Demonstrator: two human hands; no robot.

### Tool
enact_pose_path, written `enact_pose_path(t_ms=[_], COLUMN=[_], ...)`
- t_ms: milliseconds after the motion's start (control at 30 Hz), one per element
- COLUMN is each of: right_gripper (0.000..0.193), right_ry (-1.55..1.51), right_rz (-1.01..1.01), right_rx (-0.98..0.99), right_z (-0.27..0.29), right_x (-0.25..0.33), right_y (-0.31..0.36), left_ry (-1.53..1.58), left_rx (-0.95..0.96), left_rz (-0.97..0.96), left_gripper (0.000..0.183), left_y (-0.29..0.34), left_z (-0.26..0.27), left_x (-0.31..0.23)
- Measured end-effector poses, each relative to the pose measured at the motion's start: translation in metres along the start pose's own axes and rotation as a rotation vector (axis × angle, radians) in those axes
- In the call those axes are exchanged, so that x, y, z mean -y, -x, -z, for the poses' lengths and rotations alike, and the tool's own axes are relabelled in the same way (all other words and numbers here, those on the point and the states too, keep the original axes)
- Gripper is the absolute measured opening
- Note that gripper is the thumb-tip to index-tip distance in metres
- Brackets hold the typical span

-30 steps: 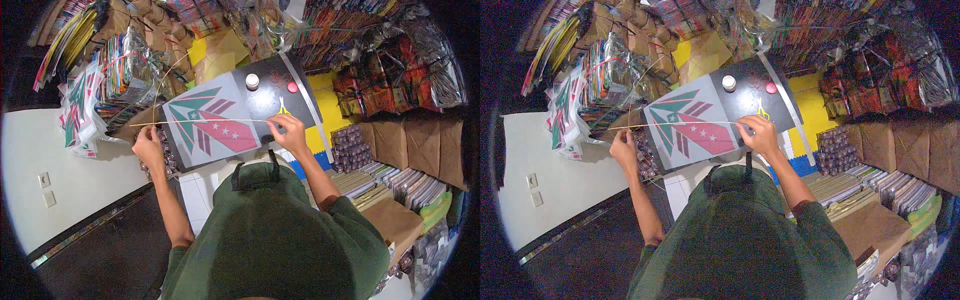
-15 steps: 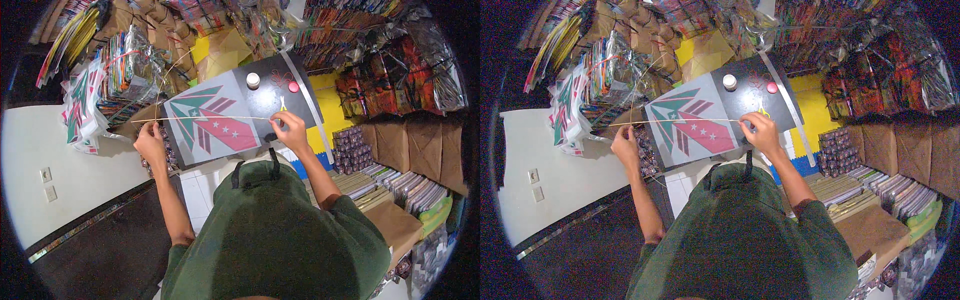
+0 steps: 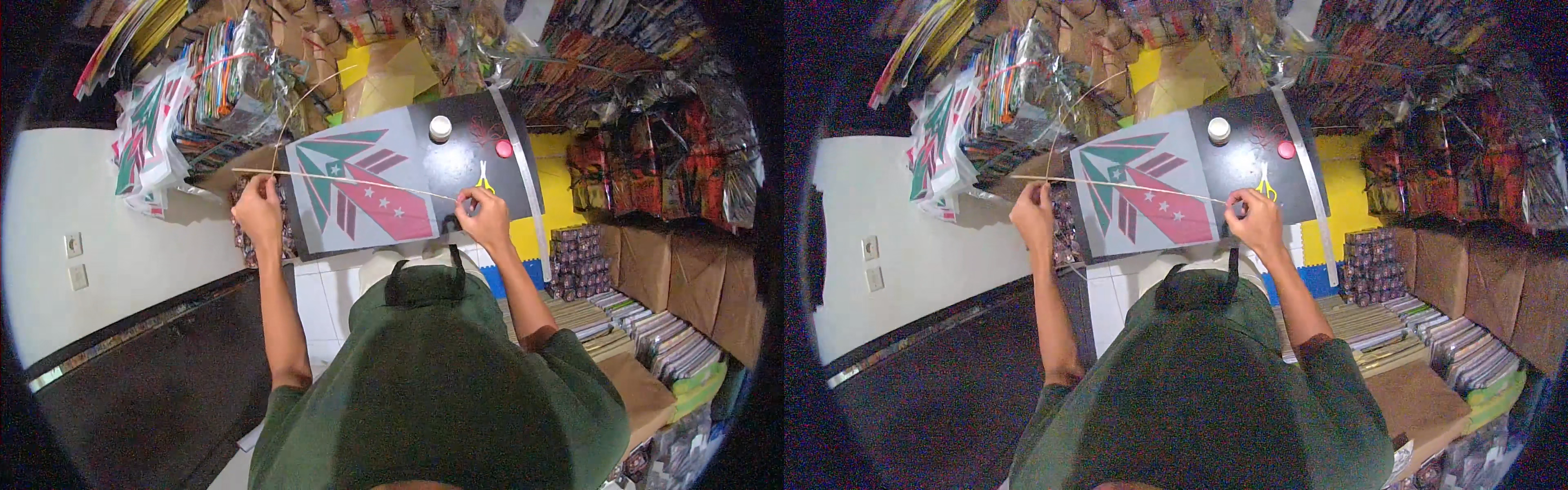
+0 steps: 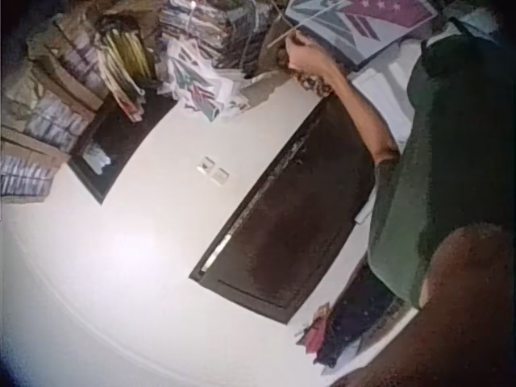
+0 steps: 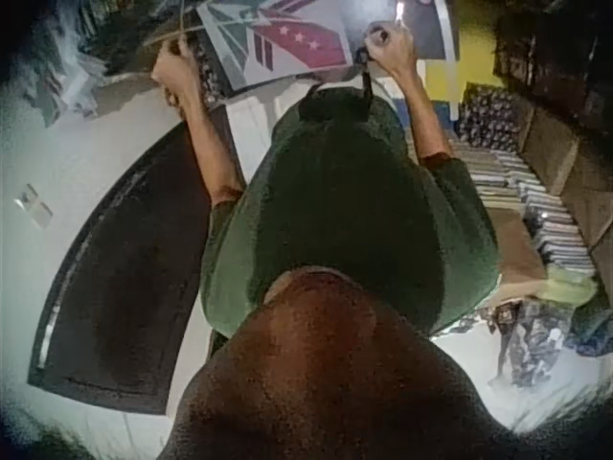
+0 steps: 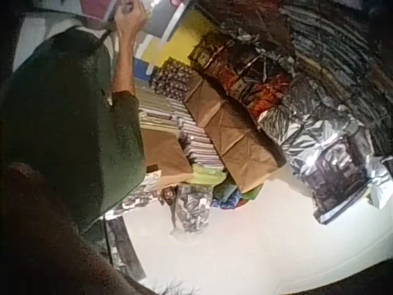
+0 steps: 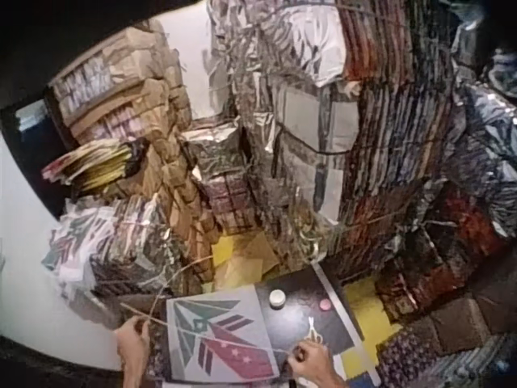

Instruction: The person assembles a kite by applying glue to a white plastic rod and attaching it to the center of a patterned kite sheet. They press the rod into place and then use yellow scissors to trim the excess length of the rod from the bottom edge of the kite.

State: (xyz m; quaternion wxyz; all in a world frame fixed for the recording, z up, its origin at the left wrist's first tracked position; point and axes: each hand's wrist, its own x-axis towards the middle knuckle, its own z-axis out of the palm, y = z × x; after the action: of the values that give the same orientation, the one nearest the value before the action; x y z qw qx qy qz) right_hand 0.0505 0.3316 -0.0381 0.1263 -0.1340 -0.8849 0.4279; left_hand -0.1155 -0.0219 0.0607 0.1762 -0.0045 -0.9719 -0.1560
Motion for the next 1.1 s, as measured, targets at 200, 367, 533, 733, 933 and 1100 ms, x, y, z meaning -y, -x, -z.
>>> enact_pose_path(t_ms=[200,367,533,733,933,1100], right_gripper=[0.013,0.015,0.014,0.012,0.013,0.012], right_ry=[0.027,0.128,0.146,0.191,0.178,0.201], right_rz=[-0.032,-0.076,-0.031,0.031,0.044,0.031], right_rx=[0.046,-0.021,-0.017,-0.030,0.000,0.024], right_z=[-0.042,-0.093,-0.133,-0.179,-0.203,-0.211], right_x=[-0.004,-0.019,-0.023,-0.033,-0.054,-0.065], right_y=[0.004,0.016,0.035,0.049,0.057,0.057], left_ry=[0.024,0.082,-0.042,0.141,0.149,0.201], left_rx=[0.053,0.092,0.226,0.271,0.338,0.367], left_rz=[-0.054,-0.065,-0.013,0.055,0.086,0.141], left_gripper=[0.015,0.013,0.013,0.014,0.013,0.011], left_y=[-0.023,-0.039,-0.042,-0.032,-0.022,-0.019], left_z=[-0.048,-0.115,-0.168,-0.237,-0.272,-0.285], left_x=[0.033,0.071,0.089,0.126,0.146,0.146])
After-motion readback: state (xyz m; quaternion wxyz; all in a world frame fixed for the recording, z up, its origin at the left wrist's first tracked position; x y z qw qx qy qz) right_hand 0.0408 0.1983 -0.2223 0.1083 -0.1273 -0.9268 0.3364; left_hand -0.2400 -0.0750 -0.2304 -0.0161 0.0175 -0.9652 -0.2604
